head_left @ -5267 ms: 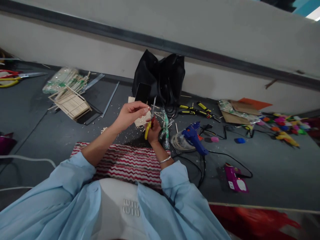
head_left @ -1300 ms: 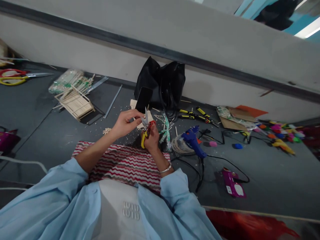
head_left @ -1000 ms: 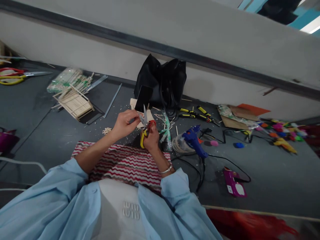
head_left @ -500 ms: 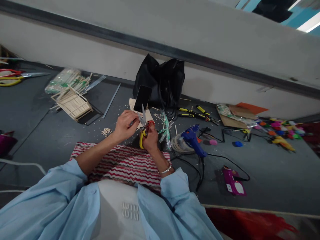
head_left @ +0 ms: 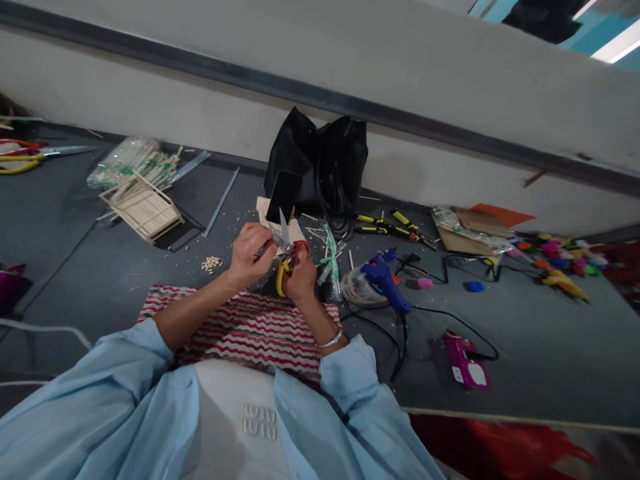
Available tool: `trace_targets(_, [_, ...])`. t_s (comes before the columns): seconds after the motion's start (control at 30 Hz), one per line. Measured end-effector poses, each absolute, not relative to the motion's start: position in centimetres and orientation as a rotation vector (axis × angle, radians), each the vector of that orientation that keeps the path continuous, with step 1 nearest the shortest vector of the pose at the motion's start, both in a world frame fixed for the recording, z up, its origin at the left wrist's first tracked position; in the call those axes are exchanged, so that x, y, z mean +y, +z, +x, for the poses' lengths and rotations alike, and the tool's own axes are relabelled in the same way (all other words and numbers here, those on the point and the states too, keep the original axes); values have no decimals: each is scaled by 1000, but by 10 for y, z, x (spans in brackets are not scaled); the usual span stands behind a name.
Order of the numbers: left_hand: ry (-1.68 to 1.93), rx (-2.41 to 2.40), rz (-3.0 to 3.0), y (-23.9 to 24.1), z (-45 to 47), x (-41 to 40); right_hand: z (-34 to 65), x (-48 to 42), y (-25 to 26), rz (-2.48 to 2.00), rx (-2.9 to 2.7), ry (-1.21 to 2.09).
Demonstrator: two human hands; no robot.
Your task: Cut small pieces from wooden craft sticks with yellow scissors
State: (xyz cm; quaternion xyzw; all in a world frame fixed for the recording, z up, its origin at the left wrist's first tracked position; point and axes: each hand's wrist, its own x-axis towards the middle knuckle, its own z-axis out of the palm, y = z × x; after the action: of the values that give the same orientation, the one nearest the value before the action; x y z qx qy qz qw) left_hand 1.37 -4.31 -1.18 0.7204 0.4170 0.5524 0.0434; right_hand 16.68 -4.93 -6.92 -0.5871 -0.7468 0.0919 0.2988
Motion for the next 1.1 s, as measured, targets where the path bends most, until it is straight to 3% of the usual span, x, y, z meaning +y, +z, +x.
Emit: trace_targets(1.1, [1733,1223,2370,-18,7,-37,166,-50,-76,-1526,-1982,211])
